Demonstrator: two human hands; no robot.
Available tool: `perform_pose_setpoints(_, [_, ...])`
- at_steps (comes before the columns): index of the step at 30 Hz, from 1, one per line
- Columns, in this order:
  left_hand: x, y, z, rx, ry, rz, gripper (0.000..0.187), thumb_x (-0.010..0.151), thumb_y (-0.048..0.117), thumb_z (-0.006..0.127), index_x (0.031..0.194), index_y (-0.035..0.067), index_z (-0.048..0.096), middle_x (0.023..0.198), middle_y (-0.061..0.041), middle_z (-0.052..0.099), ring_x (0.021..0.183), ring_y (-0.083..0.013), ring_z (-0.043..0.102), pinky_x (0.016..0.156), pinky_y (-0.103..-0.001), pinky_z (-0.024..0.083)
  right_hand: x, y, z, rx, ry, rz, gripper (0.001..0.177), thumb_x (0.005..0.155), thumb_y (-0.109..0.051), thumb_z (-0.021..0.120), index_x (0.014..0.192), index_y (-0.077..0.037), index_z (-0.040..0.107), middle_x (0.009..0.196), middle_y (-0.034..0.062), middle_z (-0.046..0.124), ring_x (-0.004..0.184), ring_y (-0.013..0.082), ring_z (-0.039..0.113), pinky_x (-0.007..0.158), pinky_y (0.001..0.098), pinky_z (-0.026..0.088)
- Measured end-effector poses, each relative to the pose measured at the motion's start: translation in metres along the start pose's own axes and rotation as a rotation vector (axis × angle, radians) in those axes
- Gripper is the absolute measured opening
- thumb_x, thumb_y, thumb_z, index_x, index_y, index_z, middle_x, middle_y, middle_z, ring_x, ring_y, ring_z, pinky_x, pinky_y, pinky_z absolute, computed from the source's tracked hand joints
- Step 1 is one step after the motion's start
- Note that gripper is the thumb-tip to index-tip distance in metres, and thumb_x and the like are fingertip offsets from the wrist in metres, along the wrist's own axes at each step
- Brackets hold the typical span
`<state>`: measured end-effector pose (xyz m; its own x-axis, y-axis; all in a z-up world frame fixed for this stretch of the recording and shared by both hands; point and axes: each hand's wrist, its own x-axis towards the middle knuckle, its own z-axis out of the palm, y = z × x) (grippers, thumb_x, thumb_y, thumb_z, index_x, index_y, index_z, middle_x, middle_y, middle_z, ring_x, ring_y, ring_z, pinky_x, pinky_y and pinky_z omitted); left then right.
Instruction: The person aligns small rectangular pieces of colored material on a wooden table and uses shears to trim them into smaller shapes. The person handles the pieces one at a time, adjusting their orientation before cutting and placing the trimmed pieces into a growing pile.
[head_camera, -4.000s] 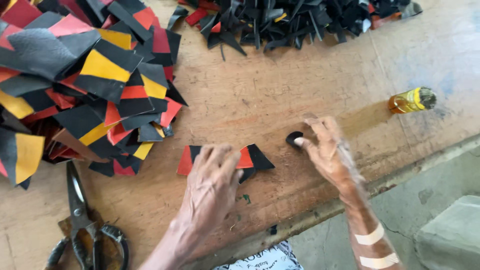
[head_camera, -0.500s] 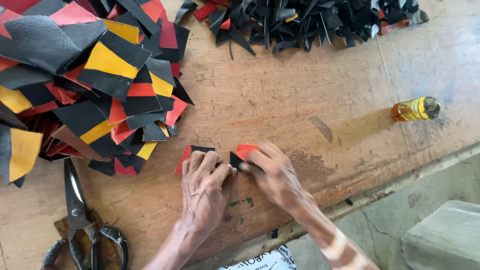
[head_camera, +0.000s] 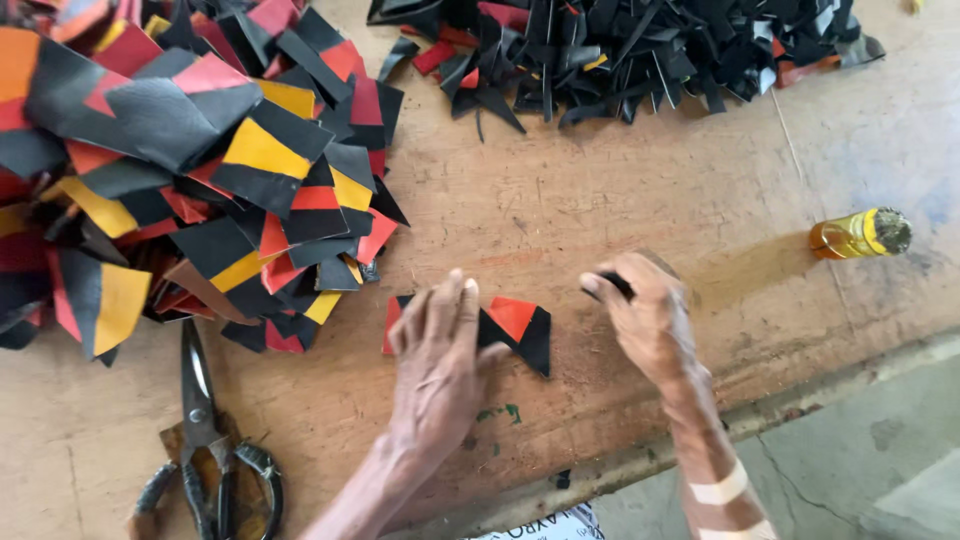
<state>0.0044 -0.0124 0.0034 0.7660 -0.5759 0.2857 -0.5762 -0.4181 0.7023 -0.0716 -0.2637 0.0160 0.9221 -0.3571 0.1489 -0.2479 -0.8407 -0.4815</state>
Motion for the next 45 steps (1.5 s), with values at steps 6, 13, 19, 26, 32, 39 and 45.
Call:
perform_pose_setpoints(6, [0.011,0.014,0.009,-0.002,-0.171,-0.075,0.035,0.074,-0.003,0.07,0.108,0.002,0.064,0.125,-0.02,0.061,0.122,-0.0342,0.054,0.097,-0.046,0.045,-0.019,0.023,-0.015,-0.128,0.195,-0.094,0.041,0.088,-0.016,0.08,0.124,-0.001,0.069,0.119,0.014,0.065,0.105,0.0257,0.062,0.085,0.0359,0.054])
perform_pose_setpoints(13, [0.047,0.022,-0.057,-0.5,0.084,-0.3,0.017,0.095,0.007,0.072,0.111,0.006,0.068,0.093,-0.008,0.074,0.084,-0.0103,0.07,0.074,-0.028,0.058,-0.034,0.023,-0.029,0.012,0.192,0.104,0.035,0.091,-0.012,0.078,0.124,-0.004,0.068,0.125,0.0124,0.065,0.106,0.0223,0.064,0.087,0.0344,0.056])
perform_pose_setpoints(19, [0.049,0.002,-0.152,0.532,0.558,-0.054,0.027,0.093,0.006,0.076,0.114,-0.004,0.063,0.118,-0.022,0.066,0.113,-0.0368,0.062,0.097,-0.045,0.052,-0.033,-0.01,-0.027,0.047,0.058,0.224,0.032,0.09,-0.012,0.075,0.121,-0.006,0.068,0.126,0.013,0.062,0.097,0.0211,0.063,0.074,0.0314,0.059])
perform_pose_setpoints(26, [0.004,-0.002,-0.074,0.085,0.027,-0.083,0.034,0.092,0.005,0.069,0.123,-0.005,0.065,0.125,-0.019,0.062,0.114,-0.0349,0.06,0.1,-0.043,0.048,-0.023,-0.061,0.008,0.152,-0.139,0.067,0.029,0.088,-0.012,0.074,0.116,-0.009,0.071,0.124,0.0099,0.065,0.092,0.0189,0.064,0.072,0.0285,0.061])
perform_pose_setpoints(32, [-0.005,-0.024,-0.049,-0.045,-0.061,-0.321,0.038,0.074,-0.003,0.079,0.109,-0.002,0.064,0.116,-0.018,0.063,0.108,-0.0355,0.06,0.092,-0.044,0.049,-0.013,-0.079,0.034,0.399,-0.171,-0.086,0.02,0.095,-0.005,0.065,0.115,-0.006,0.069,0.116,0.0076,0.071,0.095,0.0167,0.071,0.076,0.0261,0.063])
perform_pose_setpoints(39, [-0.008,-0.03,-0.042,-0.752,-0.051,-0.304,0.025,0.078,-0.008,0.081,0.095,0.003,0.065,0.112,-0.009,0.067,0.097,-0.0128,0.071,0.08,-0.027,0.063,-0.01,-0.088,0.034,0.876,-0.627,0.102,0.038,0.092,-0.006,0.066,0.129,-0.014,0.071,0.119,0.0046,0.076,0.096,0.0147,0.072,0.087,0.027,0.062])
perform_pose_setpoints(45, [-0.005,-0.018,-0.046,-0.477,0.051,-0.224,0.029,0.073,-0.012,0.08,0.091,0.002,0.064,0.111,-0.005,0.062,0.088,-0.0125,0.068,0.075,-0.026,0.057,-0.009,-0.094,0.031,0.956,-0.501,-0.087,0.031,0.087,-0.001,0.076,0.116,-0.01,0.068,0.122,0.0042,0.069,0.103,0.0153,0.07,0.09,0.0304,0.061])
